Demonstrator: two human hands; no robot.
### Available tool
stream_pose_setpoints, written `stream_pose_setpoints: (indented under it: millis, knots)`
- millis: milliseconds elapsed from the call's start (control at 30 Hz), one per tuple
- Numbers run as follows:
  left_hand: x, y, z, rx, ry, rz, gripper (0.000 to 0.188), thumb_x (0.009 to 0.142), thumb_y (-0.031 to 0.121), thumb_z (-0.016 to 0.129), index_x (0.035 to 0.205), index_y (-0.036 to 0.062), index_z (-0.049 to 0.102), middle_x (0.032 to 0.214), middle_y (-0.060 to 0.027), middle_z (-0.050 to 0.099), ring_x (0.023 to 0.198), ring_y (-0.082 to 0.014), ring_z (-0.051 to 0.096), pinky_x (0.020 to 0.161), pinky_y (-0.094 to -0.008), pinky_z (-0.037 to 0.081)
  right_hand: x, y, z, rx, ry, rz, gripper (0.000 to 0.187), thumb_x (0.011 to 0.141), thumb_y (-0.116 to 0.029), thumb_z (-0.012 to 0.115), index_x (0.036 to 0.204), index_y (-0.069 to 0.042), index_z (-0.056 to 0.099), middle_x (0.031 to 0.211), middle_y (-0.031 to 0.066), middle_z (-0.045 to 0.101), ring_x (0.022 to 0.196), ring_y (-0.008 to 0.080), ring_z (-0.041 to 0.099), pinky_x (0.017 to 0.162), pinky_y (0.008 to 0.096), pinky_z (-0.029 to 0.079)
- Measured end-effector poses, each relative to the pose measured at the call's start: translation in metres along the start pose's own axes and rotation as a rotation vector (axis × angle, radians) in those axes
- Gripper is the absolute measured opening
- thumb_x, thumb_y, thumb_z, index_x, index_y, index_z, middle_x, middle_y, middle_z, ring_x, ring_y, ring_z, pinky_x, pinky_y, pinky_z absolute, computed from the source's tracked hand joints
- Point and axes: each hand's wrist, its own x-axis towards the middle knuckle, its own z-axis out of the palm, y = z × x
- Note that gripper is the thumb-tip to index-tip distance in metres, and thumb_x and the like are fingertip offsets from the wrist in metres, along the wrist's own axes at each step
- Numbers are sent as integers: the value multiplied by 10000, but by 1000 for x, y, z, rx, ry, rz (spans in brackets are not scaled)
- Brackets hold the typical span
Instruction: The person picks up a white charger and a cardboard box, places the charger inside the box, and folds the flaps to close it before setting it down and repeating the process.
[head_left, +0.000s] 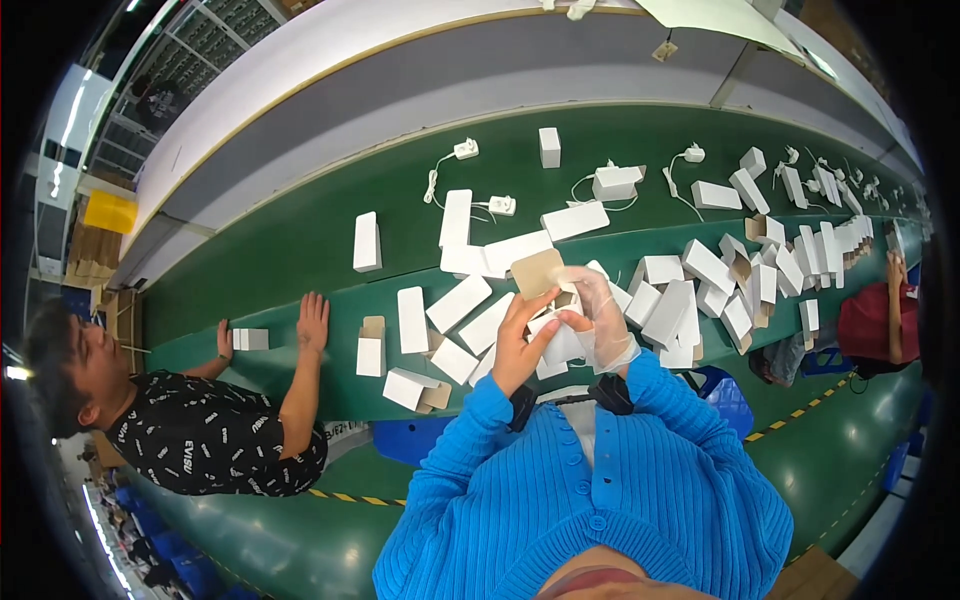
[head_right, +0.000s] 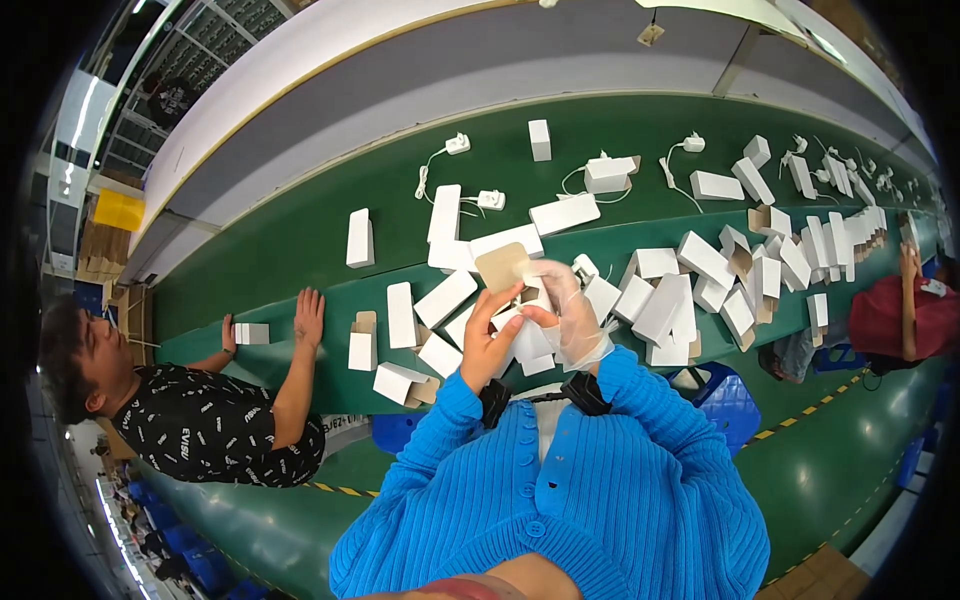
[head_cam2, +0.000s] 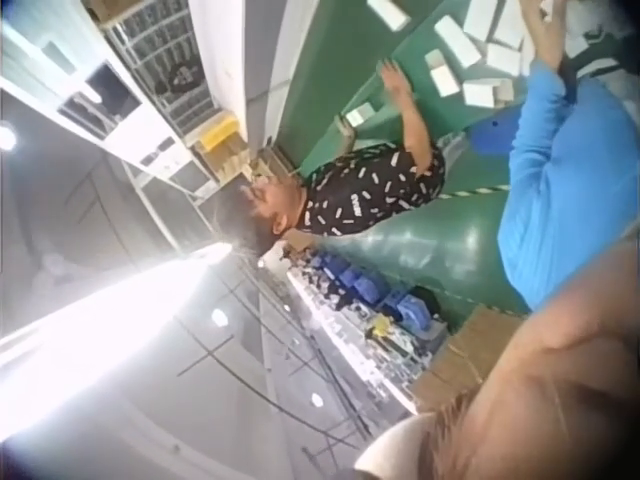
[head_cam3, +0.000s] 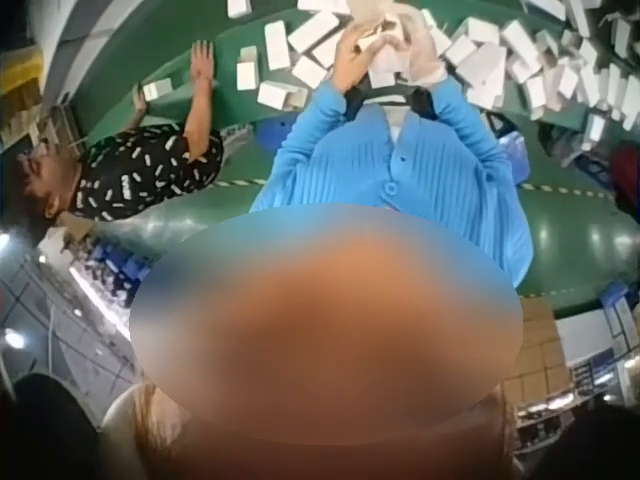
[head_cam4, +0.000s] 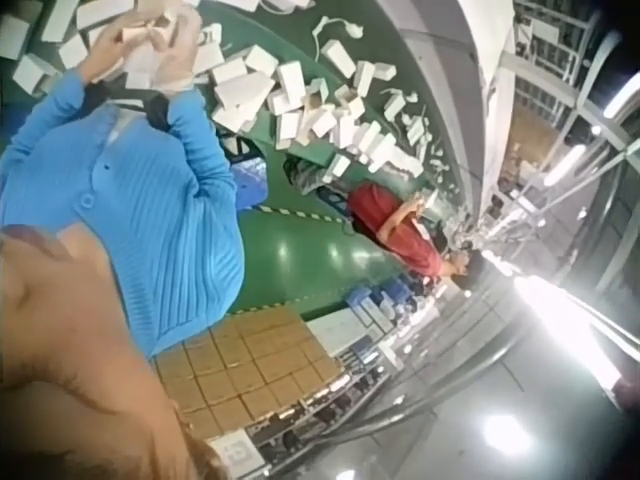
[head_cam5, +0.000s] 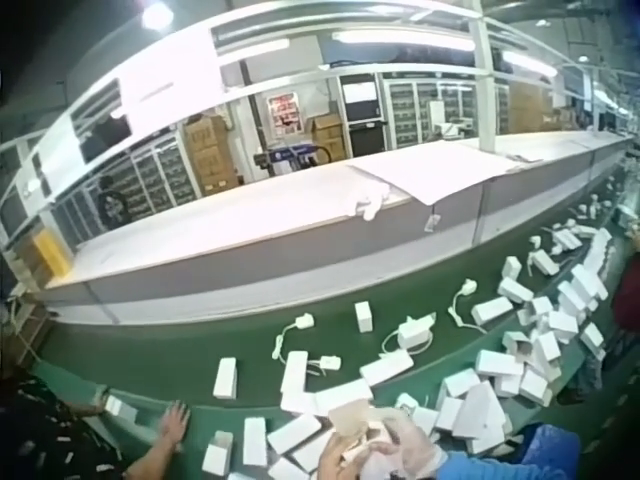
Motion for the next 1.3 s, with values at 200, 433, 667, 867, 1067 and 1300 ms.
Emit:
stream_pose_setpoints:
  millis: [200,433,667,867,1067,1300]
  knots:
    - [10,1,-5,29,-21,-38,361,841,144,609,1197,95,573,1159,-104,495,1064,-226,521,772,-257,446,23,-18,-7,131,-142,58,675,793,42,626,1373,-63,296,1306,136,439,1165,197,468,981,293,371]
    - [13,-1,0,6,61,49,389,859,156,577,1237,77,528,1205,-132,473,1162,-249,460,940,-313,404,18,-16,0,8,-81,59,601,814,25,611,1338,-22,320,1287,153,455,1113,207,512,943,309,417]
    - [2,8,12,-379,247,-166,425,799,12,617,1215,29,532,1377,-140,388,1150,-212,486,907,-280,438,-10,9,5,133,94,86,476,843,-15,601,1264,4,379,1215,138,504,1050,200,551,884,310,458]
    - [1,-14,5,-92,188,-156,335,773,-16,641,1102,33,612,1397,-128,375,1088,-195,536,779,-242,495,-14,9,0,-351,-5,108,512,834,22,594,1281,-6,346,1209,131,511,1057,196,538,905,293,435]
    - [7,-15,6,-186,130,-116,247,805,69,647,1051,56,647,1384,-118,372,1080,-197,544,737,-245,508,-4,1,11,-32,108,-28,582,822,58,583,1324,-24,300,1301,163,449,1123,195,493,939,289,407]
    - [6,-9,3,-167,85,-99,202,811,116,643,1008,84,672,1381,-125,348,1042,-206,562,737,-260,487,-4,-11,11,-18,66,-37,763,793,72,604,1415,-40,177,1343,169,410,1177,213,456,969,292,385]
